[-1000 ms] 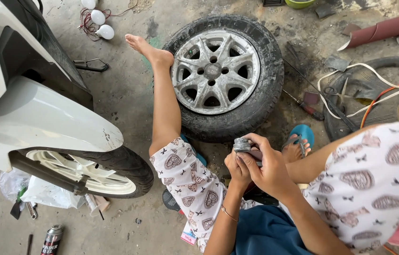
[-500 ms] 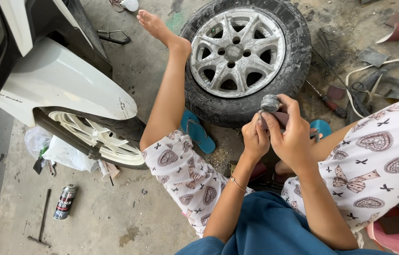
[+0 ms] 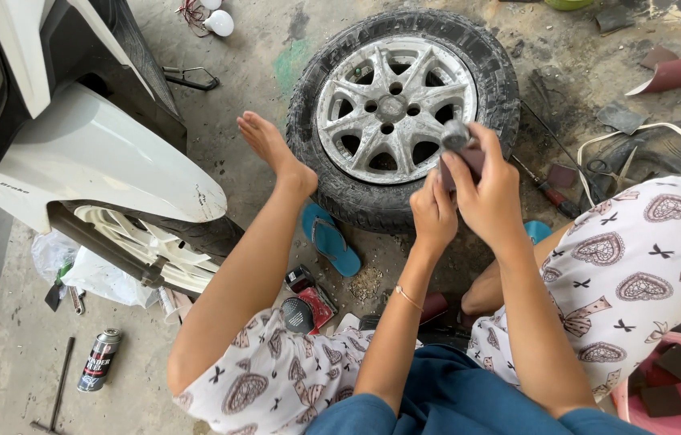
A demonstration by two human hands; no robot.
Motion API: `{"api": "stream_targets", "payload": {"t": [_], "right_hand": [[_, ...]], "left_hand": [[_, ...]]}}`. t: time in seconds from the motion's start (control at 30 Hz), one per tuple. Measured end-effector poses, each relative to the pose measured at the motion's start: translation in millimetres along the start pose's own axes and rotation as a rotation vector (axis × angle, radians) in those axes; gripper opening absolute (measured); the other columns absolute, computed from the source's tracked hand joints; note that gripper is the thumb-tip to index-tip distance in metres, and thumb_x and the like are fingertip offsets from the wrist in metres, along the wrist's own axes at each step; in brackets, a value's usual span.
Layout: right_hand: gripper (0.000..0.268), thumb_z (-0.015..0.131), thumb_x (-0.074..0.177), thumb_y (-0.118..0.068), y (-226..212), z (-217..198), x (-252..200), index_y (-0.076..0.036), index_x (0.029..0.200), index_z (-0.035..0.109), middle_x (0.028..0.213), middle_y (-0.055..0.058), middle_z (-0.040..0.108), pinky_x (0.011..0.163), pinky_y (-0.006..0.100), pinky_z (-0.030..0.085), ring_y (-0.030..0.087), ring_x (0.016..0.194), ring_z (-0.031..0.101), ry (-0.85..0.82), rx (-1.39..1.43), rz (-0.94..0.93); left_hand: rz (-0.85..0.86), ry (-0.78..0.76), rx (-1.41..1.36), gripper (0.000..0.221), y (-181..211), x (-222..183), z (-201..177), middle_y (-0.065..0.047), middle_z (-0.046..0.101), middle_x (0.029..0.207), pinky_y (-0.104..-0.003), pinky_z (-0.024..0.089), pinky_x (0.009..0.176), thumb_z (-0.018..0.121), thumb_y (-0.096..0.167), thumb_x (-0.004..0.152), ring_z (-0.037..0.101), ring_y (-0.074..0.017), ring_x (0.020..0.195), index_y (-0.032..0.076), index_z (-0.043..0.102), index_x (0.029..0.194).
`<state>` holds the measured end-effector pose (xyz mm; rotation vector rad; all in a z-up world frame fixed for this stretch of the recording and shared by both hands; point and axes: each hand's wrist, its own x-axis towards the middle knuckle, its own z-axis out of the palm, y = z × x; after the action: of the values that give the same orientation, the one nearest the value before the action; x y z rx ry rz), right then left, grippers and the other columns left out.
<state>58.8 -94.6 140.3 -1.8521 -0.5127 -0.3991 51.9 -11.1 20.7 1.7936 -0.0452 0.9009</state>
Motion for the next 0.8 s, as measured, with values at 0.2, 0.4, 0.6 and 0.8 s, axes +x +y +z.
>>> {"api": "stream_targets", "payload": {"t": [0.2, 0.4, 0.6, 0.8], "right_hand": [[0.048, 0.054, 0.110, -0.033, 20, 16, 51, -0.002, 0.145, 0.043, 0.102, 0.016, 0.070, 0.064, 0.038, 0.049, 0.030, 0.078, 0.068, -0.282, -0.112, 0.192], [0.046, 0.057, 0.113, -0.030, 22, 30, 61, 0.001, 0.145, 0.045, 0.085, 0.012, 0.067, 0.058, 0.038, 0.045, 0.027, 0.068, 0.062, -0.330, -0.196, 0.098], [0.040, 0.060, 0.111, -0.025, 16, 47, 76, 0.001, 0.139, 0.049, 0.087, 0.018, 0.071, 0.046, 0.040, 0.045, 0.031, 0.057, 0.062, -0.415, -0.361, 0.001], [0.043, 0.059, 0.112, -0.031, 2, 46, 71, 0.000, 0.139, 0.046, 0.058, 0.011, 0.060, 0.039, 0.041, 0.041, 0.029, 0.045, 0.056, -0.531, -0.519, -0.058]], "left_hand": [[-0.255, -0.083, -0.052, 0.043, -23, 33, 2, 0.000, 0.048, 0.060, -0.031, 0.030, 0.047, 0.027, 0.037, 0.113, 0.039, -0.0128, 0.045, 0.012, 0.047, 0.086], [-0.271, -0.049, -0.136, 0.042, -28, 40, -7, 0.002, 0.045, 0.058, -0.029, 0.032, 0.046, 0.028, 0.038, 0.113, 0.042, -0.0104, 0.045, 0.012, 0.051, 0.090], [-0.311, 0.014, -0.108, 0.047, -33, 50, -21, 0.000, 0.054, 0.062, -0.031, 0.037, 0.051, 0.028, 0.041, 0.113, 0.047, -0.0126, 0.050, 0.011, 0.053, 0.087], [-0.357, 0.059, -0.131, 0.047, -26, 38, -32, -0.002, 0.050, 0.059, -0.032, 0.035, 0.049, 0.029, 0.040, 0.112, 0.044, -0.0128, 0.049, 0.009, 0.050, 0.084]]}}
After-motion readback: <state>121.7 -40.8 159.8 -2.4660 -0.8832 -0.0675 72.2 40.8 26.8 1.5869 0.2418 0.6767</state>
